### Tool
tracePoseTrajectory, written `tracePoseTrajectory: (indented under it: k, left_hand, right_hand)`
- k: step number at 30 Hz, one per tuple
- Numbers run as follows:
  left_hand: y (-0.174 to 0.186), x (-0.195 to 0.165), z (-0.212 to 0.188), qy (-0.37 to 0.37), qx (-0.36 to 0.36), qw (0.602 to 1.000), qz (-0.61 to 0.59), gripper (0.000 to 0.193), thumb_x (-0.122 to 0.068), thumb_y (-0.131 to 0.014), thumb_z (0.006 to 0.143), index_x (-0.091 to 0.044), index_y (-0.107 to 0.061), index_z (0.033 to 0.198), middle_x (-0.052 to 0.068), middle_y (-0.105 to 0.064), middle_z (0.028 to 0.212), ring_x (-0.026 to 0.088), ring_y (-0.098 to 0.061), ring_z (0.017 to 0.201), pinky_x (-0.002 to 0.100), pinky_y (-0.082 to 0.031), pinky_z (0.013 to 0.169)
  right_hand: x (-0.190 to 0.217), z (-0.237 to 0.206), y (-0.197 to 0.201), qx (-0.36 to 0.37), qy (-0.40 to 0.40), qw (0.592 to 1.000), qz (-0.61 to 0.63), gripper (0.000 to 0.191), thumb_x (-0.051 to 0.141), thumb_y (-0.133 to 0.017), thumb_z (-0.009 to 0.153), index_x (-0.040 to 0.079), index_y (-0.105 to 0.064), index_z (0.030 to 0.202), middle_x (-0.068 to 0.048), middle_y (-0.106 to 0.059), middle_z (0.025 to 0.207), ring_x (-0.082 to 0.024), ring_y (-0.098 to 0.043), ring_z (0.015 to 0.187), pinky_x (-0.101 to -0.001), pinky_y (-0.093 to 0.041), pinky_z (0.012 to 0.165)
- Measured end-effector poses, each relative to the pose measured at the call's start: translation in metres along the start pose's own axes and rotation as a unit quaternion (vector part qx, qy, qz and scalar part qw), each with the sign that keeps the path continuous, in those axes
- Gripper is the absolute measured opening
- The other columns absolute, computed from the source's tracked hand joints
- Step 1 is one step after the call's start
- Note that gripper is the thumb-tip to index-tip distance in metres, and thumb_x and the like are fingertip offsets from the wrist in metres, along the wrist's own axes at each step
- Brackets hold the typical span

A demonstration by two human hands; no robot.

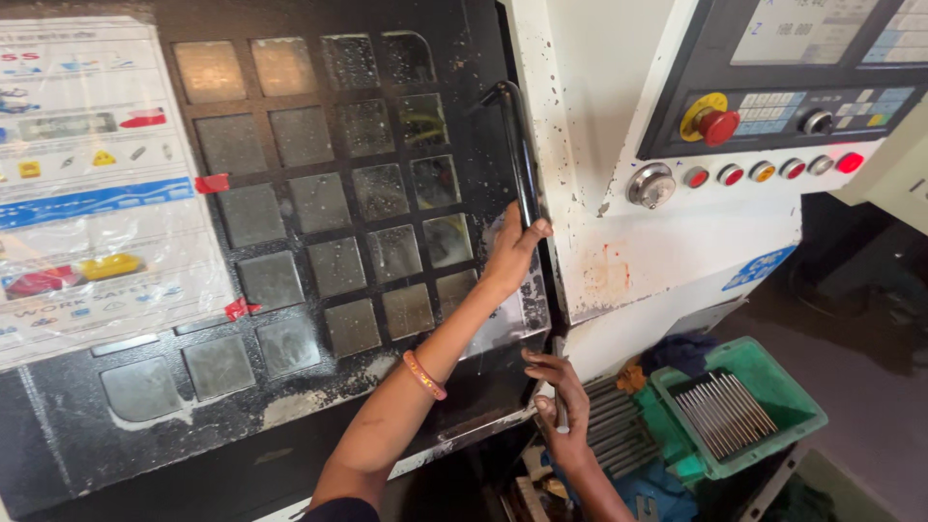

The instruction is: The person opens the CNC lathe door, places a cylindrical metal part into the machine, and closes the door. They press buttons on the control panel, retrieve machined parts, and use a small hand tool on the metal pieces while standing at the lathe, repeating the loading cycle.

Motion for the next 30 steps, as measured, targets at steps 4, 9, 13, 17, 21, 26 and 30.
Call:
tracePoseTrajectory:
  k: [4, 9, 13, 17, 21, 26, 30]
  left_hand:
    - [-0.001, -0.001, -0.002, -0.008, -0.006, 1.000, 0.012, 0.051, -0.037, -0.056, 0.104, -0.003, -0.047, 0.139, 0.009, -0.072, 0.098, 0.020, -0.070, 0.103, 0.038, -0.052, 0.099]
    - [-0.004, -0.003, -0.002, -0.017, -0.030, 0.999, 0.031, 0.048, -0.036, -0.056, 0.105, -0.002, -0.049, 0.139, 0.009, -0.073, 0.097, 0.021, -0.072, 0.101, 0.037, -0.054, 0.097]
    - [-0.005, -0.004, -0.005, -0.013, -0.036, 0.999, 0.030, 0.047, -0.034, -0.055, 0.105, -0.003, -0.047, 0.140, 0.009, -0.071, 0.098, 0.020, -0.070, 0.102, 0.036, -0.052, 0.097]
    - [-0.007, -0.008, -0.007, -0.013, -0.044, 0.999, 0.010, 0.045, -0.032, -0.054, 0.106, -0.004, -0.046, 0.141, 0.006, -0.064, 0.101, 0.018, -0.065, 0.098, 0.036, -0.053, 0.095]
    - [-0.008, -0.012, -0.008, -0.015, -0.064, 0.997, 0.041, 0.035, -0.028, -0.052, 0.107, -0.004, -0.048, 0.132, 0.005, -0.063, 0.096, 0.016, -0.064, 0.097, 0.034, -0.050, 0.095]
    - [-0.011, -0.013, -0.015, -0.033, -0.097, 0.994, 0.030, 0.034, -0.026, -0.052, 0.107, -0.003, -0.049, 0.132, 0.005, -0.060, 0.096, 0.015, -0.060, 0.097, 0.031, -0.047, 0.096]
    - [-0.014, -0.015, -0.014, -0.038, -0.110, 0.993, 0.025, 0.035, -0.028, -0.052, 0.108, -0.003, -0.049, 0.132, 0.003, -0.059, 0.098, 0.014, -0.059, 0.097, 0.029, -0.047, 0.096]
  right_hand:
    - [0.002, -0.003, 0.014, 0.000, -0.011, 1.000, 0.008, 0.045, 0.042, -0.057, 0.105, 0.000, -0.067, 0.119, -0.021, -0.065, 0.132, -0.033, -0.063, 0.125, -0.0434, -0.047, 0.109]
    - [0.001, 0.000, 0.038, -0.019, 0.003, 0.999, -0.030, 0.049, 0.046, -0.056, 0.104, 0.000, -0.068, 0.115, -0.020, -0.067, 0.128, -0.032, -0.066, 0.121, -0.0424, -0.049, 0.106]
    - [-0.008, 0.006, 0.059, -0.018, 0.009, 0.999, -0.048, 0.048, 0.045, -0.054, 0.105, 0.000, -0.068, 0.114, -0.019, -0.068, 0.127, -0.032, -0.066, 0.120, -0.0422, -0.049, 0.106]
    - [-0.025, 0.016, 0.081, -0.013, 0.010, 0.999, -0.045, 0.042, 0.039, -0.055, 0.106, 0.000, -0.068, 0.113, -0.018, -0.069, 0.126, -0.031, -0.066, 0.120, -0.0414, -0.050, 0.106]
    - [-0.048, 0.027, 0.102, 0.001, -0.002, 1.000, 0.011, 0.040, 0.035, -0.056, 0.106, -0.002, -0.068, 0.114, -0.019, -0.068, 0.127, -0.030, -0.065, 0.120, -0.0406, -0.049, 0.105]
    - [-0.077, 0.045, 0.125, 0.030, -0.005, 0.997, 0.068, 0.040, 0.035, -0.057, 0.106, -0.002, -0.067, 0.114, -0.018, -0.067, 0.127, -0.030, -0.065, 0.123, -0.0413, -0.050, 0.108]
    - [-0.089, 0.060, 0.143, 0.062, 0.023, 0.995, 0.076, 0.038, 0.033, -0.056, 0.108, -0.002, -0.067, 0.115, -0.018, -0.069, 0.127, -0.031, -0.067, 0.122, -0.0422, -0.052, 0.107]
Point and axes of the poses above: each hand's wrist, its own z-axis towards the middle knuckle, its own y-axis out of the back of the hand, x = y × z, the point moved 4 cm from there along z, towards the middle knuckle
